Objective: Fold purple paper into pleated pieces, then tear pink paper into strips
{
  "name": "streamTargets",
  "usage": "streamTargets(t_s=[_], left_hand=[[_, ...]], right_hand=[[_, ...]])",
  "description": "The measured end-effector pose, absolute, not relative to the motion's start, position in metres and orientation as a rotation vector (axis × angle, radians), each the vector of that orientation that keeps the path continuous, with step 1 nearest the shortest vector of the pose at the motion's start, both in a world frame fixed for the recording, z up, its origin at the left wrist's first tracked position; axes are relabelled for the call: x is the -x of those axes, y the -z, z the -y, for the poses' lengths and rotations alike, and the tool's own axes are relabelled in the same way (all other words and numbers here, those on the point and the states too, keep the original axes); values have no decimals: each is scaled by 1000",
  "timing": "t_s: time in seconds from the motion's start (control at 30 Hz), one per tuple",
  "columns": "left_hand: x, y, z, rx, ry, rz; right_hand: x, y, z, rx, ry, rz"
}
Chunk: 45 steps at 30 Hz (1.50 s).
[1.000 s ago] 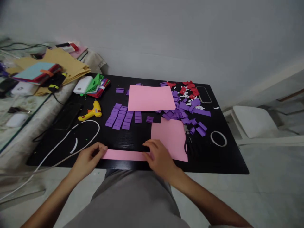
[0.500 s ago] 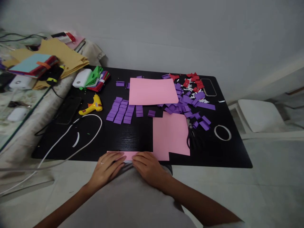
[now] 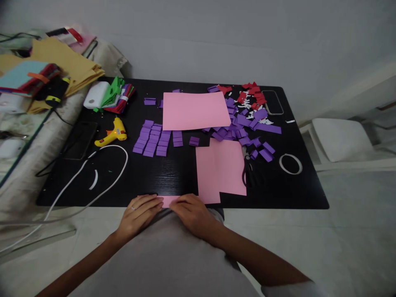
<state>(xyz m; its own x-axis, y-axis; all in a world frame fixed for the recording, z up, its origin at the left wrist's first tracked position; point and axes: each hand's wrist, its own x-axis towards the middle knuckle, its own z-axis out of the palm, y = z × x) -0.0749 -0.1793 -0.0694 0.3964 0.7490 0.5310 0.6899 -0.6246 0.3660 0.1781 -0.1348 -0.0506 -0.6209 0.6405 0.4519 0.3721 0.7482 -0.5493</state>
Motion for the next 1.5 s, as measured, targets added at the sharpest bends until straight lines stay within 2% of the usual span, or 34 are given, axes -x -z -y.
streamTargets(t_s=[0.43, 0.63, 1.0, 1.5], left_hand=[[80, 74, 182, -2566, -965, -1270], [80, 78, 182, -2616, -898, -1286], [70, 60, 173, -2626, -933, -1336], [73, 63, 176, -2609, -882, -1389]], right_hand=[[-177, 52, 137, 784, -574, 2288], [-177, 46, 134, 748, -482, 2403], [-188, 52, 142, 926, -415, 2331], [-219, 48, 153, 1188, -275, 2221]])
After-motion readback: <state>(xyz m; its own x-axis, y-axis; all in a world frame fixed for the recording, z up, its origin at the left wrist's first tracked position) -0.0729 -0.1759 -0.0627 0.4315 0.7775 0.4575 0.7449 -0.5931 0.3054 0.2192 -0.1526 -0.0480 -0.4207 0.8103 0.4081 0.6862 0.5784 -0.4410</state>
